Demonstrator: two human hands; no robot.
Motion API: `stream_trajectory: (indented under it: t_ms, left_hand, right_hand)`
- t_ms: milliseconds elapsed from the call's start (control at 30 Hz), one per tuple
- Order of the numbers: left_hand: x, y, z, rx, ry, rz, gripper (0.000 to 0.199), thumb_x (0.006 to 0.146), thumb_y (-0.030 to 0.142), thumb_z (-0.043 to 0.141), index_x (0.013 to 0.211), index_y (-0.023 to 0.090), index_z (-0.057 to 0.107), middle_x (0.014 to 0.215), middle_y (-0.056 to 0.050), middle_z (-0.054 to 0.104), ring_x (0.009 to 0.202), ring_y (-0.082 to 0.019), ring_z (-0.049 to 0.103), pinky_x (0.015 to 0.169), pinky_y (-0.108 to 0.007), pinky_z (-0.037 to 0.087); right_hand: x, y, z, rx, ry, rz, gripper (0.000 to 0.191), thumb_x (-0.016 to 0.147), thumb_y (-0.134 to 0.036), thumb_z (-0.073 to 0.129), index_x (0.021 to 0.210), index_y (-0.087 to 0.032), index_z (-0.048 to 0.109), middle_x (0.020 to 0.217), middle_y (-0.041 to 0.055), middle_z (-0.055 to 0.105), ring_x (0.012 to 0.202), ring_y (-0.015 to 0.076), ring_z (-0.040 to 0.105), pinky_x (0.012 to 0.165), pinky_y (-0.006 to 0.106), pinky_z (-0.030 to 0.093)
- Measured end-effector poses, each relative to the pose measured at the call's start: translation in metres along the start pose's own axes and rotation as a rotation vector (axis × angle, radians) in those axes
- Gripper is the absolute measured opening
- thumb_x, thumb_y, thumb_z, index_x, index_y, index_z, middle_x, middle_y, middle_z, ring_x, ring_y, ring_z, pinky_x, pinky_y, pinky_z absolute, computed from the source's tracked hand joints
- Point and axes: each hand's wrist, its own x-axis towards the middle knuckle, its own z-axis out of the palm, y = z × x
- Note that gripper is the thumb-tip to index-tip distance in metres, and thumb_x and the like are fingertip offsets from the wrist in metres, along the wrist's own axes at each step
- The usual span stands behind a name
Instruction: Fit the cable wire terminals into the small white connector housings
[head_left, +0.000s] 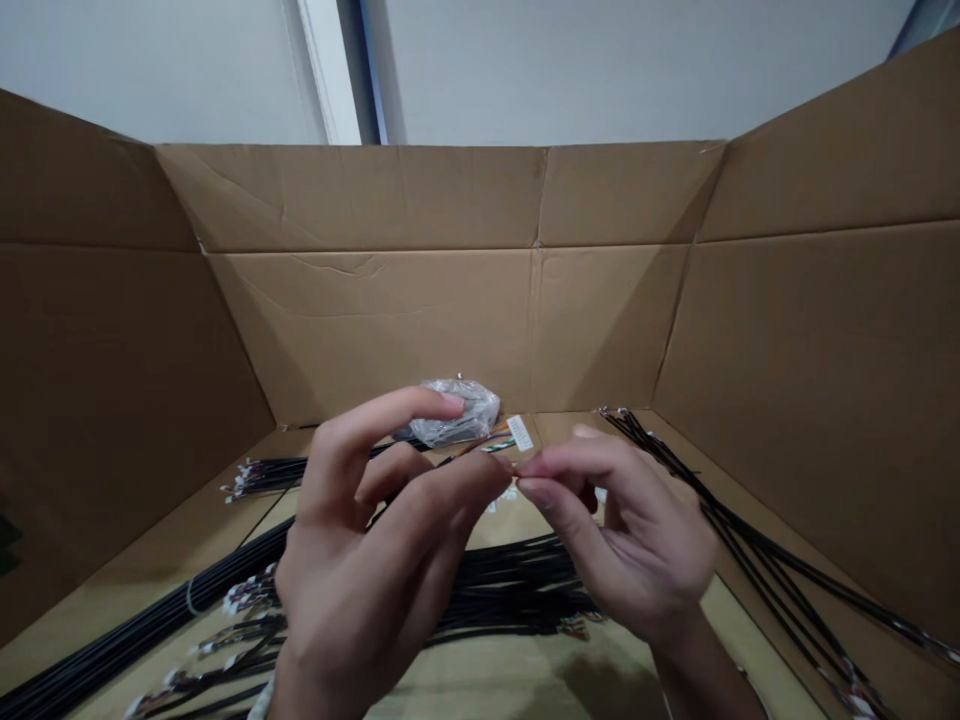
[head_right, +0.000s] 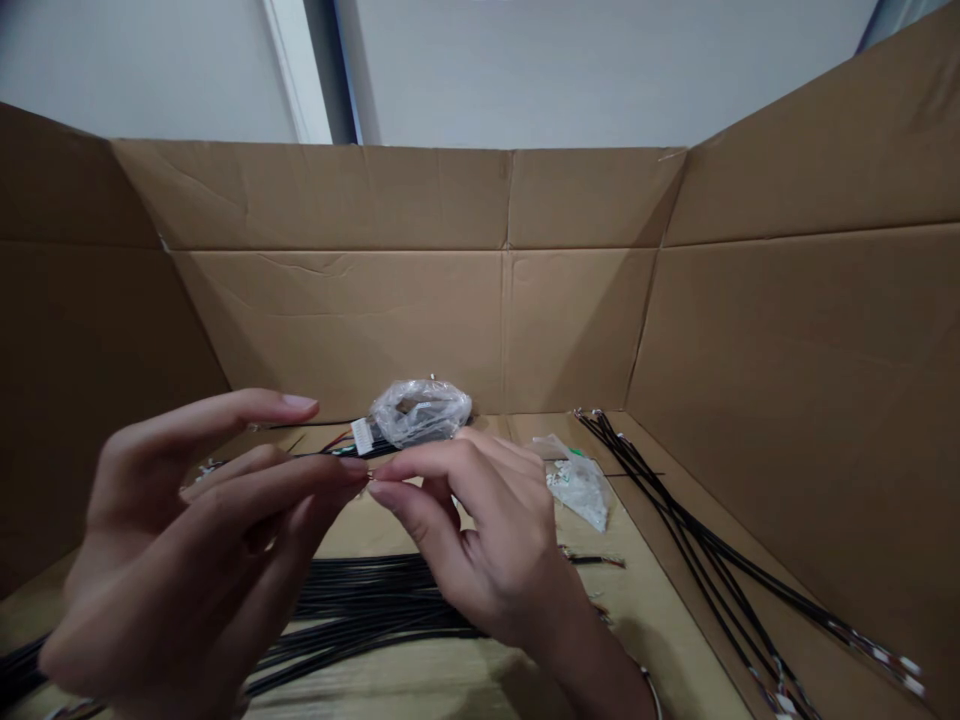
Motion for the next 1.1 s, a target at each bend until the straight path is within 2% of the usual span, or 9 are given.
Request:
stream_trajectory:
  t_ms: [200,300,400,567,633,700,833,1000,1100]
  left_hand:
    - [0.0,-0.006,0.003,-0.045,0.011,0.014,0.027,0.095,0.007,0.064,0.106,0.031,0.07,0.125,-0.002,0.059,0.079,-0.012,0.072,0.078,-0.029,0.067]
    - [0.002,-0.007,0.005,-0.046,-0.006,0.015,0.026,0.097,0.006,0.062,0.108,0.03,0.067,0.126,-0.002,0.057,0.075,-0.009,0.069,0.072,-0.026,0.065]
    - [0.003,-0.007,0.006,-0.058,-0.009,0.034,0.024,0.097,0.008,0.063,0.107,0.029,0.066,0.124,-0.002,0.058,0.068,-0.008,0.065,0.062,-0.026,0.06]
    - [0.002,-0.009,0.009,-0.062,-0.024,0.033,0.021,0.097,0.009,0.063,0.105,0.028,0.065,0.126,-0.002,0.062,0.058,-0.006,0.059,0.056,-0.027,0.055]
    - [0.002,-0.011,0.01,-0.06,-0.053,0.058,0.02,0.096,0.009,0.063,0.104,0.028,0.064,0.124,-0.002,0.065,0.063,-0.007,0.062,0.055,-0.026,0.053]
    - [0.003,-0.011,0.01,-0.063,-0.084,0.072,0.02,0.095,0.009,0.064,0.103,0.027,0.065,0.123,-0.002,0.067,0.066,-0.009,0.065,0.056,-0.026,0.054]
    - [0.005,-0.01,0.009,-0.112,-0.114,0.06,0.019,0.094,0.009,0.064,0.099,0.027,0.067,0.12,-0.002,0.07,0.055,-0.006,0.058,0.058,-0.026,0.056]
    - [0.004,-0.009,0.008,-0.199,-0.142,0.054,0.018,0.094,0.01,0.065,0.1,0.027,0.067,0.123,-0.003,0.069,0.053,-0.006,0.058,0.056,-0.025,0.056]
    - [0.004,-0.008,0.008,-0.199,-0.128,0.06,0.017,0.095,0.01,0.064,0.1,0.026,0.067,0.123,-0.003,0.069,0.056,-0.006,0.059,0.057,-0.024,0.057]
  right_hand:
    - [0.002,0.006,0.002,0.075,0.025,0.101,0.009,0.094,-0.024,0.077,0.087,-0.024,0.072,0.059,-0.0051,0.062,0.052,0.0122,0.054,0.049,0.026,0.041]
    - [0.003,0.008,0.003,0.143,-0.029,0.13,0.009,0.092,-0.021,0.078,0.087,-0.023,0.072,0.059,-0.0064,0.06,0.051,0.0102,0.05,0.048,0.024,0.039]
    - [0.004,0.01,0.003,0.285,-0.078,0.236,0.008,0.093,-0.019,0.075,0.088,-0.024,0.072,0.057,-0.0085,0.052,0.049,0.0092,0.046,0.048,0.023,0.038]
    - [0.003,0.013,-0.003,0.465,-0.018,0.356,0.007,0.098,-0.029,0.068,0.1,-0.027,0.074,0.073,-0.0038,0.058,0.065,0.0135,0.054,0.062,0.026,0.047]
    - [0.003,0.011,-0.006,0.485,-0.003,0.353,0.011,0.1,-0.031,0.066,0.105,-0.029,0.075,0.08,-0.0021,0.06,0.073,0.015,0.056,0.067,0.027,0.048]
    - [0.004,0.009,-0.009,0.475,-0.013,0.331,0.015,0.1,-0.026,0.064,0.11,-0.031,0.075,0.088,-0.0015,0.061,0.079,0.0154,0.056,0.072,0.028,0.048]
    - [0.008,0.007,-0.015,0.388,-0.056,0.27,0.03,0.097,-0.015,0.066,0.118,-0.034,0.076,0.102,-0.0017,0.064,0.089,0.0147,0.055,0.079,0.027,0.048]
    - [0.01,0.014,-0.017,0.4,-0.123,0.183,0.023,0.099,-0.024,0.071,0.118,-0.035,0.077,0.109,-0.0005,0.068,0.097,0.0157,0.061,0.083,0.028,0.05]
    - [0.009,0.017,-0.016,0.4,-0.108,0.16,0.018,0.099,-0.023,0.071,0.114,-0.032,0.077,0.107,-0.0008,0.067,0.099,0.0143,0.061,0.084,0.027,0.049]
